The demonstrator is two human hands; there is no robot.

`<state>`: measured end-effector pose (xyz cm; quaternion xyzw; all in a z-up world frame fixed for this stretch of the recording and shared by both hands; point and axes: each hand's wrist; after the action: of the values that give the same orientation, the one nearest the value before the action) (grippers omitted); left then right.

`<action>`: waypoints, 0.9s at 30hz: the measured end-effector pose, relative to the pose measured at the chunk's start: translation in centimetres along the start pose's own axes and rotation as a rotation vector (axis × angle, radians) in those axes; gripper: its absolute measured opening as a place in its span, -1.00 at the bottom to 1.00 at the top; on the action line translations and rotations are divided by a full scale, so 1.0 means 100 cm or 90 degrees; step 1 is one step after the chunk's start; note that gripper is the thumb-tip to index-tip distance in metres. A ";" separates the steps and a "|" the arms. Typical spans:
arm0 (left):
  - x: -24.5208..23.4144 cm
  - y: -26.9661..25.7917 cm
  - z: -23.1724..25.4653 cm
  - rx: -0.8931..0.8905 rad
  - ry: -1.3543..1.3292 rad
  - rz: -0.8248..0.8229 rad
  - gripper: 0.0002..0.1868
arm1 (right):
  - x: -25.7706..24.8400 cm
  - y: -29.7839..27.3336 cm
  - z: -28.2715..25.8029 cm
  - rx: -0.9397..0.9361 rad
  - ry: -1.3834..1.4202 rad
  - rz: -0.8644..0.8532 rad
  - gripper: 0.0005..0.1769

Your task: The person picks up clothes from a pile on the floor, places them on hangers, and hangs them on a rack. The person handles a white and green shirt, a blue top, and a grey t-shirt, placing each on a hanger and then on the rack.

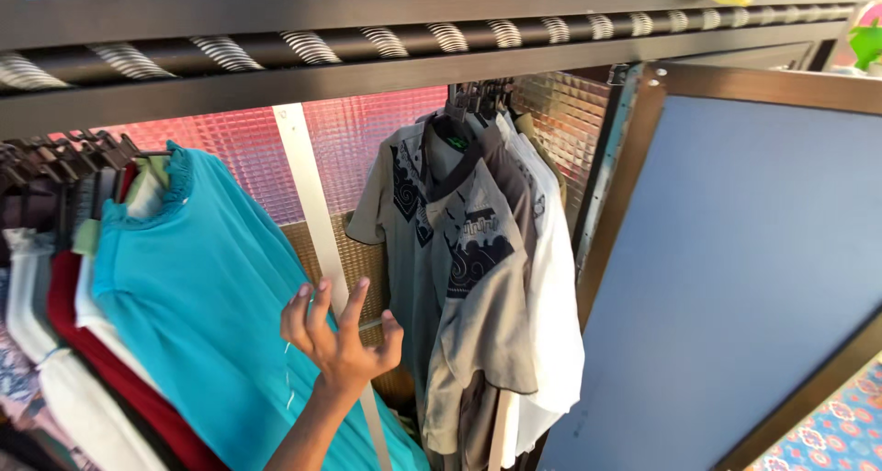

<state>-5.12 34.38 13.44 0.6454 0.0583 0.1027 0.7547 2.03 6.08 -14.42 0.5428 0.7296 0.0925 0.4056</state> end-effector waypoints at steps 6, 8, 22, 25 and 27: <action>-0.015 -0.029 0.074 -0.049 -0.181 -0.198 -0.53 | -0.045 -0.060 0.015 0.032 0.049 0.074 -0.59; -0.024 -0.062 0.102 -0.071 -0.247 -0.356 -0.56 | -0.065 -0.139 0.019 0.080 0.049 0.080 -0.58; -0.162 -0.385 0.235 -0.172 -0.402 -1.164 -0.62 | -0.228 -0.430 -0.029 0.422 -0.029 -0.005 -0.56; -0.170 -0.397 0.236 -0.158 -0.422 -1.201 -0.59 | -0.224 -0.445 -0.030 0.439 -0.043 -0.033 -0.57; -0.171 -0.401 0.240 -0.146 -0.466 -1.231 -0.56 | -0.221 -0.447 -0.031 0.384 -0.117 -0.094 -0.51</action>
<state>-13.26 1.56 -22.98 0.2394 0.3080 -0.7435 0.5431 -30.35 -29.72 -27.20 0.5900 0.7220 -0.2070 0.2963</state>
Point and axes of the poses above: each hand's wrist, its own y-axis towards the middle knuckle, its own x-axis out of the palm, z = x × y, and after that the axes turned 13 degrees about -x, right-handed
